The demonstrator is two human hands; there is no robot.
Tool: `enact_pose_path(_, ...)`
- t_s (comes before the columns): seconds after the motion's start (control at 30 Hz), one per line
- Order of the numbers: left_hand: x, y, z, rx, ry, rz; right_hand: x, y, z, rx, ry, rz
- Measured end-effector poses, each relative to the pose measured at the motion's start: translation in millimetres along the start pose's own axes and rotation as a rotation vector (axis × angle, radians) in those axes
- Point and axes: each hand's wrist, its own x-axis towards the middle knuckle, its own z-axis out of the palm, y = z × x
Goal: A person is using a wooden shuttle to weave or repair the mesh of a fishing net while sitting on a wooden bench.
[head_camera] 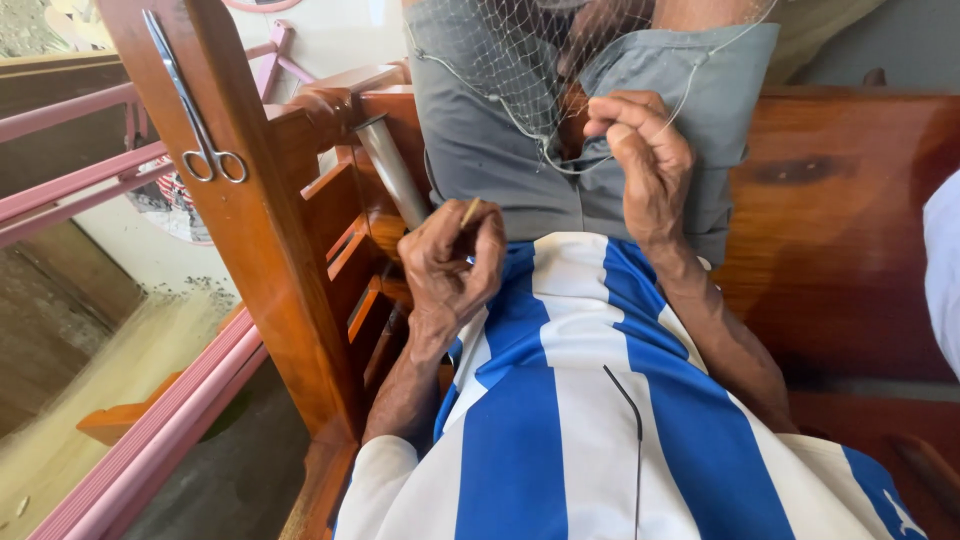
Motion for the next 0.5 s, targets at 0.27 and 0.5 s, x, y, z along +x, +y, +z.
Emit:
enact_pose_path(0.27, 8, -19, -32, -0.003, 0.042, -0.178, -26, 26, -4, 1.175, -0.128, 0.698)
enact_pose_path(0.5, 7, -23, -45, 0.098, -0.068, -0.230, -6, 37, 20, 0.732, -0.232, 0.501)
